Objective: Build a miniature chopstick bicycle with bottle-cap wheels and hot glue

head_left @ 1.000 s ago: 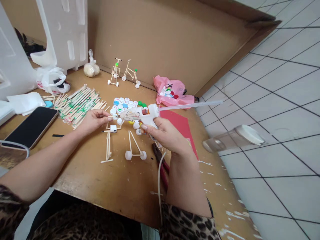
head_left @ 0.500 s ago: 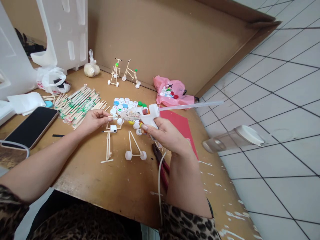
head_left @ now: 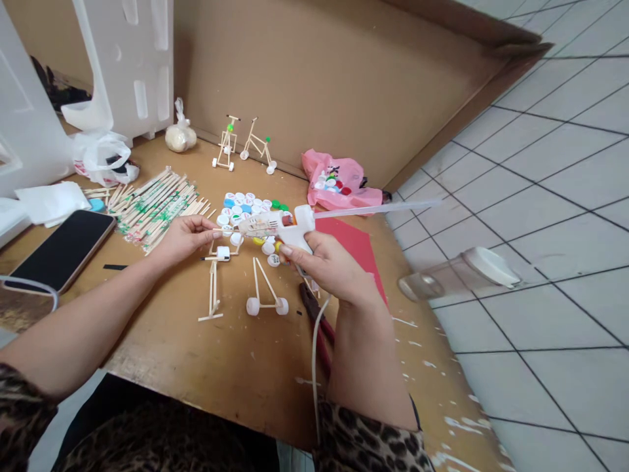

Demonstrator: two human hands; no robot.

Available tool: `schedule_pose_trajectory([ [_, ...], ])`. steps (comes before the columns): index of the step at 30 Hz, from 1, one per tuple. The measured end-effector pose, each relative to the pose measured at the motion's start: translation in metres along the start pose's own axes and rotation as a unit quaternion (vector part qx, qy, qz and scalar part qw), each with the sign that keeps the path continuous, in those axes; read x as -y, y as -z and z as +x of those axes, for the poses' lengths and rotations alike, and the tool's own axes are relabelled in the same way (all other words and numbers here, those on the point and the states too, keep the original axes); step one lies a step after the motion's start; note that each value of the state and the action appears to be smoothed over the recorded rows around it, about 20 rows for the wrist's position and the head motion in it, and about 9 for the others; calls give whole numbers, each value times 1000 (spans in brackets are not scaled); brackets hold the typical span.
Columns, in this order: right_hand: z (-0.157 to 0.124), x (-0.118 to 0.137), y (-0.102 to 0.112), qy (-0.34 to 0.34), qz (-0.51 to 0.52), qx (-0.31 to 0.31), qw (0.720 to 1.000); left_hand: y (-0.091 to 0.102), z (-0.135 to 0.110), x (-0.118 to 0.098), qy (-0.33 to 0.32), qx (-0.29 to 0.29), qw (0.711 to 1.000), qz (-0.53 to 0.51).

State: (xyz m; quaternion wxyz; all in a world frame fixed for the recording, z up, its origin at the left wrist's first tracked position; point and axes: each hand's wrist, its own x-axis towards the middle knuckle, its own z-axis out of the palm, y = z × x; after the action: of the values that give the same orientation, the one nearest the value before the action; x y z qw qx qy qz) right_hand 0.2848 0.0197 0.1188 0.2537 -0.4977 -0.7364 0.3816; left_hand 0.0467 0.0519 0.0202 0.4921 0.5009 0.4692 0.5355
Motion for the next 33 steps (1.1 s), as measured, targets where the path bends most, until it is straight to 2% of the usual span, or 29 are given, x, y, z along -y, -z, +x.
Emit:
schedule_pose_trajectory([
  [15,-1,-3,2,0,-4,-3,1000,0,-1,-3,2,1,1000,0],
  [24,1,0,-6,0,-1,-8,1000,1,-1,-4,6,9,1000,8],
  [33,0,3,-2,-26,51,-10,998,1,-1,-5,20,13,1000,-4],
])
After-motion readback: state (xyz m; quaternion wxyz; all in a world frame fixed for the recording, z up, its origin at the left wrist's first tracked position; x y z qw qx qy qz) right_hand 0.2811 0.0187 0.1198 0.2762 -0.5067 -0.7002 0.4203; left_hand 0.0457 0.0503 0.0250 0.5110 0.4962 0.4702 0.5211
